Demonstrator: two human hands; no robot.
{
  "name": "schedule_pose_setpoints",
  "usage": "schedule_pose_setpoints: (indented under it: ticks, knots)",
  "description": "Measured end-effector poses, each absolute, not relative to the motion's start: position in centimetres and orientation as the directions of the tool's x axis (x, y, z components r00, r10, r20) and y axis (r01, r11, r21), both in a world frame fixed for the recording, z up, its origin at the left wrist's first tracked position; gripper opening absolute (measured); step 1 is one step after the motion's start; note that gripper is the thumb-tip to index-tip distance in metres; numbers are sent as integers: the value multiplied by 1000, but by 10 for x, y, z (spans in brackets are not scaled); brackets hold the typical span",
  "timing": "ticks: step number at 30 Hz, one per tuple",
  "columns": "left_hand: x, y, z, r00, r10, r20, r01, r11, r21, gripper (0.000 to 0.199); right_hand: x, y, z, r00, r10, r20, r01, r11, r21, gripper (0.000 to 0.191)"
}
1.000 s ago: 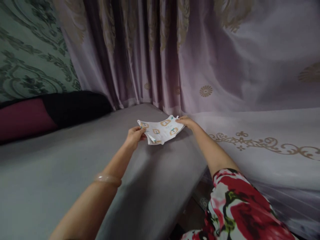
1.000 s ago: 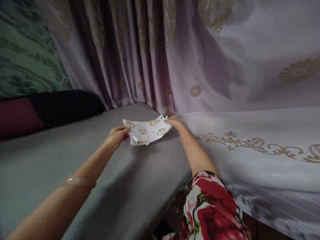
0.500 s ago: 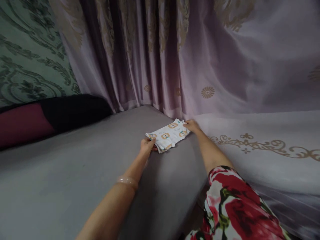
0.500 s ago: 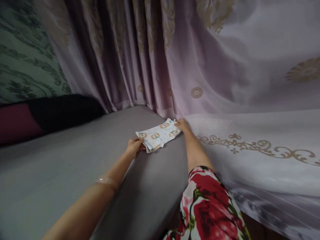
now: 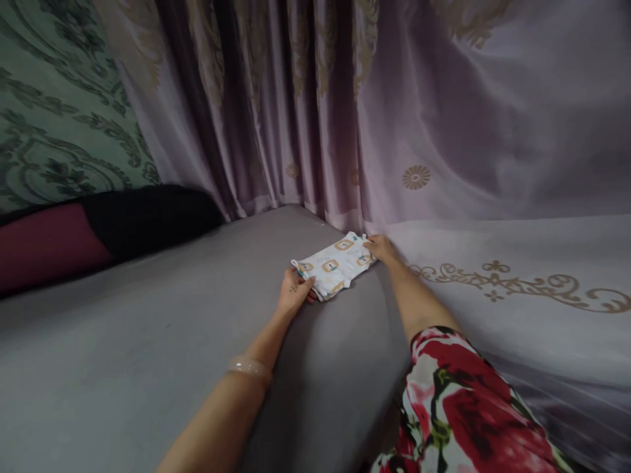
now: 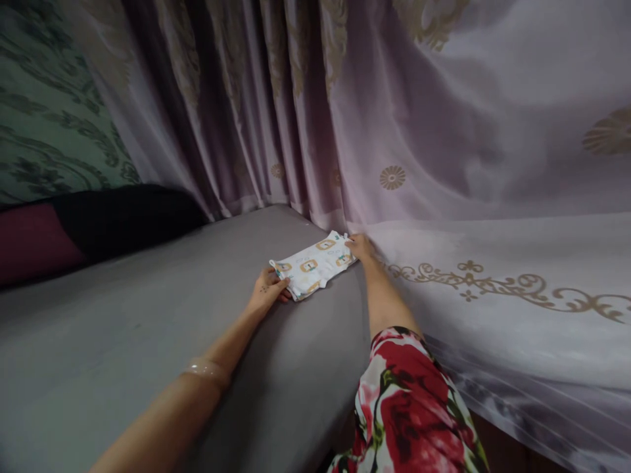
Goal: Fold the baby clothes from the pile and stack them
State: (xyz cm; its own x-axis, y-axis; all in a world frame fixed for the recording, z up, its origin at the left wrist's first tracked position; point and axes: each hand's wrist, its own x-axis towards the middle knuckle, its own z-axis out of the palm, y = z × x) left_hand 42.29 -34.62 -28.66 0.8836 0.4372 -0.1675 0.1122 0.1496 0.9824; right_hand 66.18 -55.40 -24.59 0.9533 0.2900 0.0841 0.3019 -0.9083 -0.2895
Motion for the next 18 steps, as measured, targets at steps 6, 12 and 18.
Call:
schedule_pose_setpoints:
  ticks: [6, 12, 18]
  knots:
    - [417, -350, -286, 875, 477, -78, 105, -29, 994, 76, 647, -545, -255, 964, 231, 134, 255, -945, -207, 35]
    - [415, -352, -284, 847, 530, -29, 43, -14, 999, 43, 628, -520, -263, 912, 345, 220, 370, -926, -81, 44]
    - [419, -352, -288, 798, 594, -100, 11, 150, 989, 21, 618, -502, -260, 925, 376, 60, 380, -922, -70, 55]
